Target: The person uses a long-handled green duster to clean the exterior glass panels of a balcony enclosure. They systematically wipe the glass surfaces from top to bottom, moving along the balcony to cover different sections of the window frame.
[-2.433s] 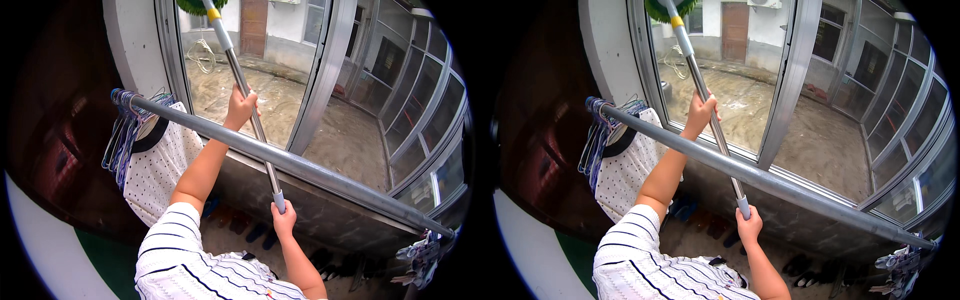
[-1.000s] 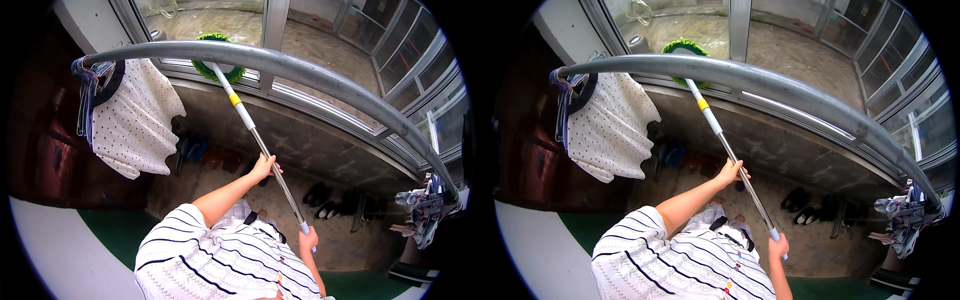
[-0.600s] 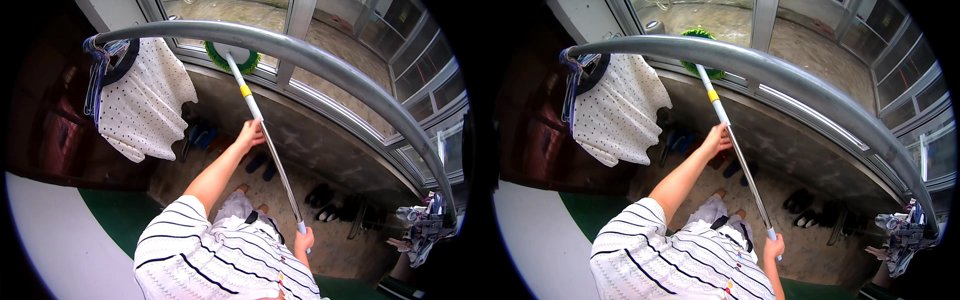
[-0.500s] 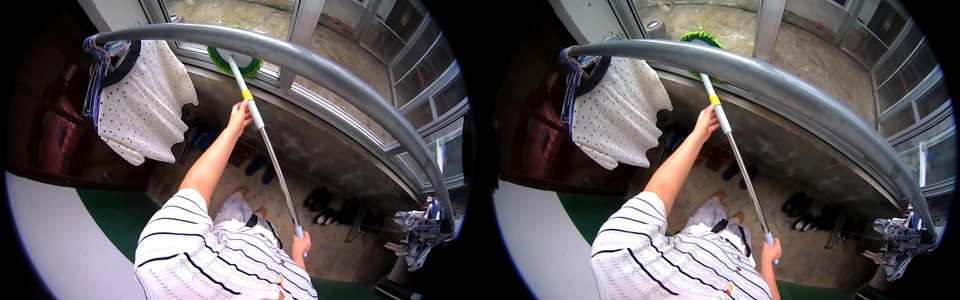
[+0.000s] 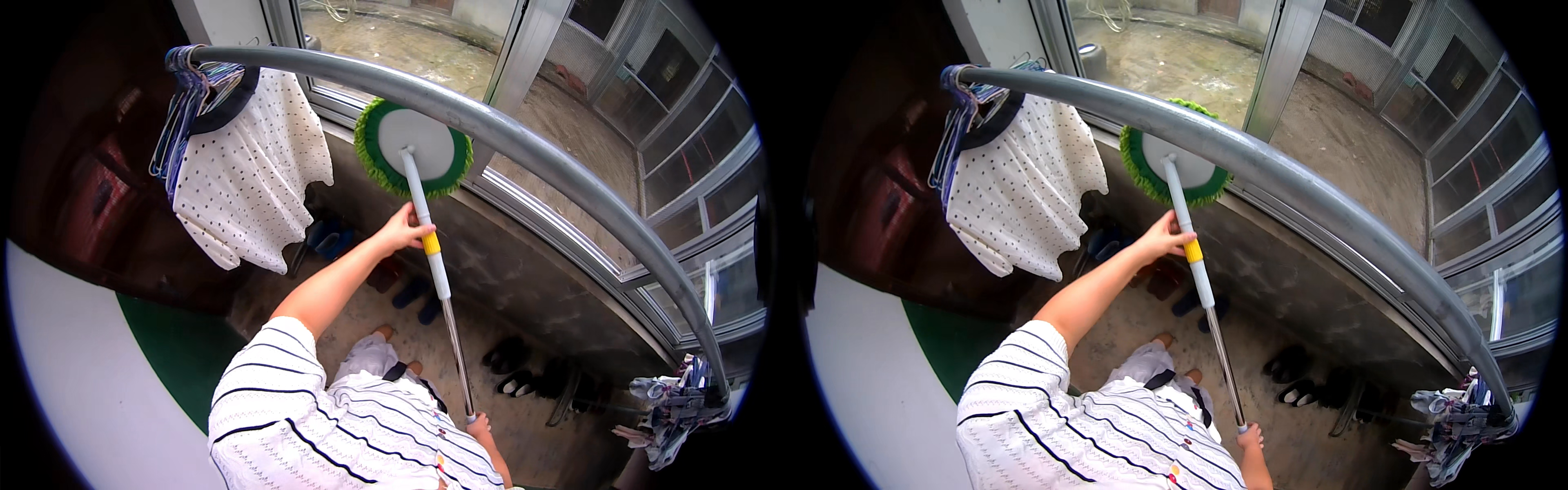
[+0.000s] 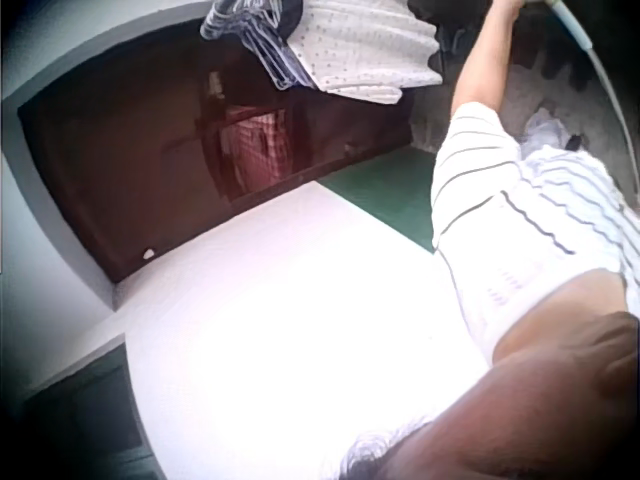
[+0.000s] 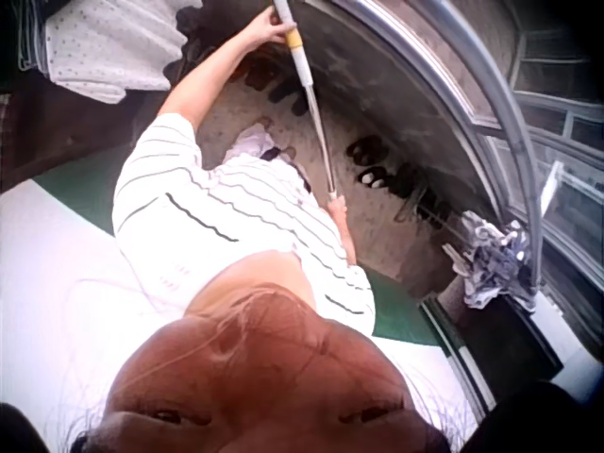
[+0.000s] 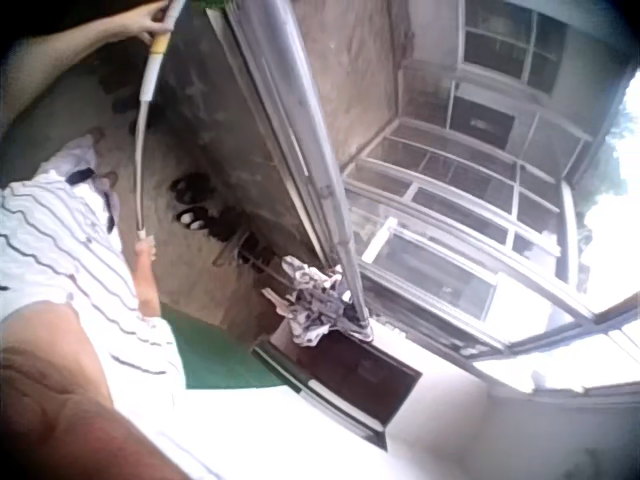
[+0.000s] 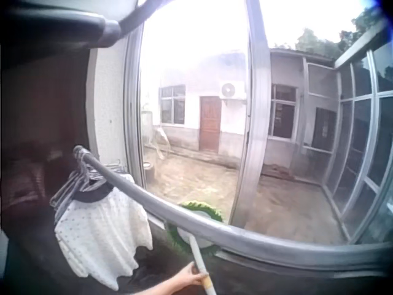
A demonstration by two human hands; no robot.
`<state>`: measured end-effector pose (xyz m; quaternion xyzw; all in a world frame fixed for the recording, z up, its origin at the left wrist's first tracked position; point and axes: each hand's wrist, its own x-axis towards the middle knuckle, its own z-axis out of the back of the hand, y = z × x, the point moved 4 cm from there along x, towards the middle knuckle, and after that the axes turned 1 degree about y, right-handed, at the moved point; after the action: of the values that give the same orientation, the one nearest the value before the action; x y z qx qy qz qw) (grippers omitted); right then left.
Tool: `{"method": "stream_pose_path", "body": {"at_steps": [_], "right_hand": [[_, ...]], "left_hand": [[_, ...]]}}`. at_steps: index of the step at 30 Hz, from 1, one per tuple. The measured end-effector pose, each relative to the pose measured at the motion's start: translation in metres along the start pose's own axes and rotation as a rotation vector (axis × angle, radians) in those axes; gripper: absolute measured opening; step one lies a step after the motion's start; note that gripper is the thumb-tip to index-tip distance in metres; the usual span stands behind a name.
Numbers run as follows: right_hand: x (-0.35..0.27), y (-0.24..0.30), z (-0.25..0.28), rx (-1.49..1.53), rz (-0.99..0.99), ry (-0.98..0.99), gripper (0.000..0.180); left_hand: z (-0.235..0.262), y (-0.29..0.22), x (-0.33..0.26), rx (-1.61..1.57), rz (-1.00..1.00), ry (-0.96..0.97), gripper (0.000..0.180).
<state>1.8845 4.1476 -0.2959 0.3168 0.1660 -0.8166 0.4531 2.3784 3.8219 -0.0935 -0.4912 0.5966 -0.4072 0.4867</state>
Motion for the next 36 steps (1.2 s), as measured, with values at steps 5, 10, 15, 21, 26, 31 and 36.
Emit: {"method": "stream_pose_path", "body": {"at_steps": [5,10,15,21,26,31,36], "right_hand": [[0.078,0.059,0.033,0.247,0.523,-0.201,0.035],[-0.067,0.322,0.184,0.763,1.226,-0.286,0.016],[-0.131,0.440,0.199,0.573,1.160,-0.445,0.039],[-0.144,0.543,0.211,0.702,1.169,-0.541,0.033],[-0.110,0.601,0.212,0.818,1.185,-0.575,0.034],[-0.110,0.630,0.196,0.817,1.120,-0.550,0.028],[-0.066,0.623,0.171,0.782,1.146,-0.594,0.033]], "left_hand": [[-0.047,0.039,-0.064,0.013,-0.048,-0.077,0.053],[-0.075,0.085,-0.102,0.124,-0.206,-0.227,0.040],[-0.060,0.054,-0.099,0.450,-0.202,-0.305,0.037],[0.027,-0.006,-0.050,0.525,-0.211,-0.228,0.036],[0.121,-0.129,-0.014,0.636,0.029,0.630,0.031],[0.209,-0.230,0.038,-0.019,-0.350,0.019,0.015],[0.270,-0.232,0.143,-0.046,-0.649,-0.621,0.031]]}}
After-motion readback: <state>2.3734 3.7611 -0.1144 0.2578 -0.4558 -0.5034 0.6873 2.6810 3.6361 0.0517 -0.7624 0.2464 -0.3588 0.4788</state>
